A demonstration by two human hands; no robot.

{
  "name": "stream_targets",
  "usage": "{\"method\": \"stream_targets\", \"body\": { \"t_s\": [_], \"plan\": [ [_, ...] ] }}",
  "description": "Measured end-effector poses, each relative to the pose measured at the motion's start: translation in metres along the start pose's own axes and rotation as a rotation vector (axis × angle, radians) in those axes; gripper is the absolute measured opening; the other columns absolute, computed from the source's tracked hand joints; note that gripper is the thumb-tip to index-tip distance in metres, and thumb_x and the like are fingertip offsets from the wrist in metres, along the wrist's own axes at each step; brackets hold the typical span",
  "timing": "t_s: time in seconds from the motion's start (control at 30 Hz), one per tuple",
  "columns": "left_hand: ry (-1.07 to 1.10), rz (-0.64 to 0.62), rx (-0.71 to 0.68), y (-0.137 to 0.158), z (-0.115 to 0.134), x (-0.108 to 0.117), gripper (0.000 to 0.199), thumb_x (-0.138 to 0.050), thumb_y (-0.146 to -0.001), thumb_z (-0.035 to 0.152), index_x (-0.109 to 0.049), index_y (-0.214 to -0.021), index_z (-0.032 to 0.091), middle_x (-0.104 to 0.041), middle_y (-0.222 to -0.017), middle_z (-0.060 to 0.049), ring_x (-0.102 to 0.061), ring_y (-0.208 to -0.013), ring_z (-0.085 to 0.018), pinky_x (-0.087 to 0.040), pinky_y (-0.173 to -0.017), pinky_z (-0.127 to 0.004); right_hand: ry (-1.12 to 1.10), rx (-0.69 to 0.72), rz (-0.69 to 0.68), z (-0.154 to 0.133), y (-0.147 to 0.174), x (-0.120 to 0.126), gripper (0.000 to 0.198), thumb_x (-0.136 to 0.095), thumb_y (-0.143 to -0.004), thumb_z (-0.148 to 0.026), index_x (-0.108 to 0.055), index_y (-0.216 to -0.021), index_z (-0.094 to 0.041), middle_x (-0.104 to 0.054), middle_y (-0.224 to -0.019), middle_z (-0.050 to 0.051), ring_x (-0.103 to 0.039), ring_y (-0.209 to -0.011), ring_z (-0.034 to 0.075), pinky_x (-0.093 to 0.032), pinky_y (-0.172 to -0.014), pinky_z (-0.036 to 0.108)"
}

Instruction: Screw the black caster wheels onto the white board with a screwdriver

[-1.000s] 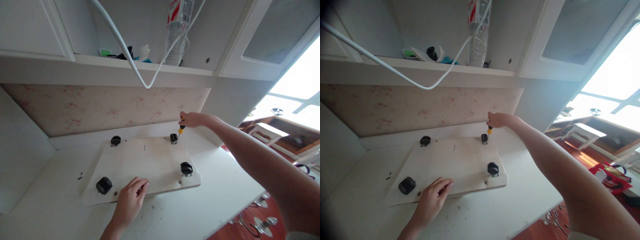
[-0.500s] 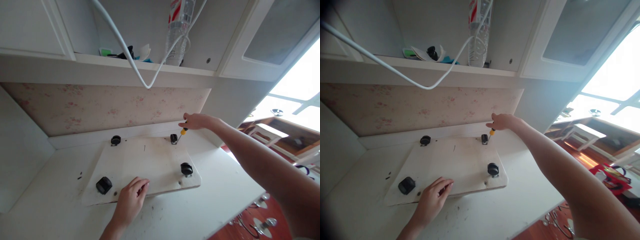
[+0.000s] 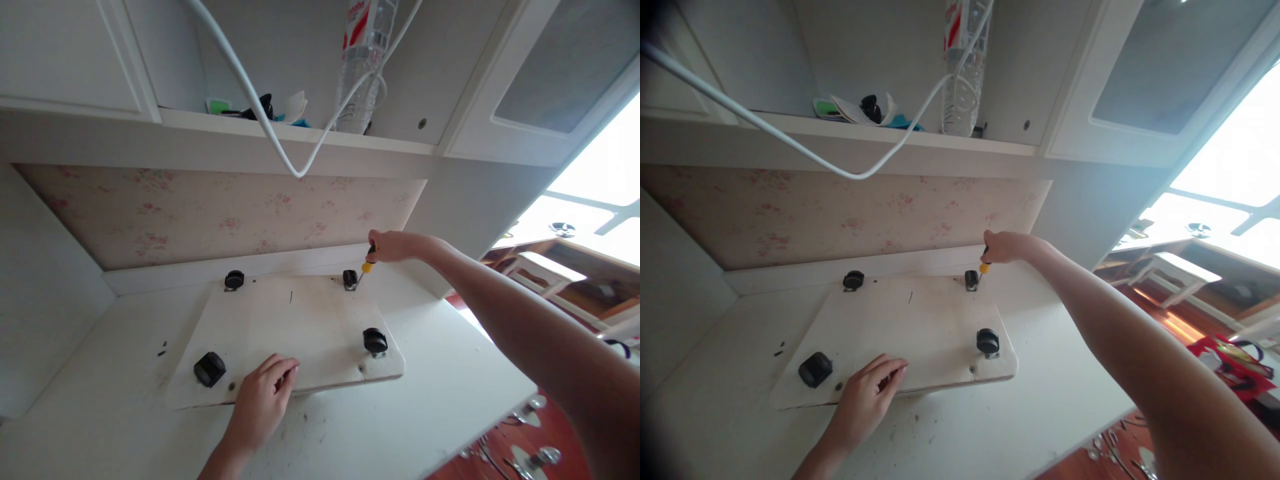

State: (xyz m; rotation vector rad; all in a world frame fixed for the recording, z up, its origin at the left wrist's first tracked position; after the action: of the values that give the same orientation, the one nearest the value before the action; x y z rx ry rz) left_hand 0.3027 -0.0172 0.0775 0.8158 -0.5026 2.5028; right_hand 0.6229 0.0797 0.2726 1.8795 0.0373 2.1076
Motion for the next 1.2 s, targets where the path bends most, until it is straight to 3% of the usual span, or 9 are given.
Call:
{"method": "stream_targets", "body": {
  "t_s": [0.13, 0.3, 0.43, 0.57, 0.83, 1.2],
  "plan": [
    [-0.013, -0.027, 0.018, -0.002, 0.001, 0.0, 0.026, -0.046, -0.1, 0.035, -0.07, -0.1, 0.026, -0.068, -0.094, 0.0, -0.064, -0.08, -0.014, -0.047, -0.073, -0.025, 0.035, -0.056, 0.052, -0.001, 0.0, 0.002, 0.062, -0.039, -0.09, -0.064, -0.061, -0.119, -0.013, -0.063, -0.118, 0.025, -0.059, -0.109, 0.042, -0.045, -0.081, 0.05],
    [-0.08, -0.066, 0.007, -0.019, 0.021, 0.003, 0.024, -0.046, -0.099, 0.029, -0.07, -0.098, 0.025, -0.069, -0.094, 0.0, -0.064, -0.078, -0.015, -0.048, -0.075, -0.026, -0.037, 0.039, -0.008, -0.001, 0.003, 0.0, 0.066, -0.059, -0.081, -0.059, -0.048, -0.134, -0.022, -0.069, -0.11, 0.013, -0.066, -0.091, 0.028, -0.047, -0.072, 0.034],
    [-0.291, -0.129, -0.123, -0.052, 0.052, -0.007, 0.024, -0.046, -0.098, 0.023, -0.07, -0.097, 0.026, -0.071, -0.098, 0.001, -0.066, -0.085, -0.016, -0.049, -0.076, -0.027, -0.004, 0.039, 0.037, 0.003, 0.001, -0.004, 0.048, -0.053, -0.083, -0.059, -0.066, -0.11, -0.02, -0.069, -0.106, 0.016, -0.065, -0.093, 0.033, -0.046, -0.072, 0.038],
    [-0.416, -0.172, -0.208, -0.097, 0.07, -0.031, 0.027, -0.045, -0.097, 0.021, -0.071, -0.092, 0.025, -0.072, -0.095, -0.001, -0.067, -0.085, -0.018, -0.05, -0.075, -0.028, 0.003, -0.017, 0.138, 0.01, 0.003, -0.008, 0.054, -0.042, -0.086, -0.065, -0.068, -0.107, -0.022, -0.068, -0.105, 0.017, -0.063, -0.096, 0.037, -0.045, -0.072, 0.043],
    [-0.561, -0.234, -0.248, -0.166, 0.067, -0.074, 0.032, -0.041, -0.095, 0.015, -0.072, -0.091, 0.023, -0.073, -0.101, -0.006, -0.066, -0.092, -0.021, -0.053, -0.081, -0.033, -0.091, -0.022, 0.25, 0.038, 0.014, -0.027, 0.045, -0.042, -0.089, -0.058, -0.067, -0.101, -0.023, -0.07, -0.087, 0.012, -0.064, -0.082, 0.028, -0.042, -0.068, 0.035],
    [-0.604, -0.278, -0.27, -0.194, 0.054, -0.104, 0.039, -0.034, -0.1, 0.024, -0.072, -0.099, 0.025, -0.071, -0.111, -0.003, -0.063, -0.097, -0.023, -0.052, -0.08, -0.034, -0.257, -0.121, 0.343, 0.078, 0.037, -0.05, 0.04, -0.039, -0.091, -0.056, -0.065, -0.092, -0.026, -0.059, -0.065, 0.004, -0.055, -0.064, 0.022, -0.039, -0.059, 0.032]
  ]
}}
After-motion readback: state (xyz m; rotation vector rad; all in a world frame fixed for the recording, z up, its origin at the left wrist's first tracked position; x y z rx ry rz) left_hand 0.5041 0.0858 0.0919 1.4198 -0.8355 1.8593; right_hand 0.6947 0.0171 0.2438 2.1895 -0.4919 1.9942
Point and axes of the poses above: each hand's wrist, its own y-axis away from the middle knuckle, its own x-axis out of the back of the hand, z = x × y, the point moved 5 cm from there along -y, towards the middle knuckle
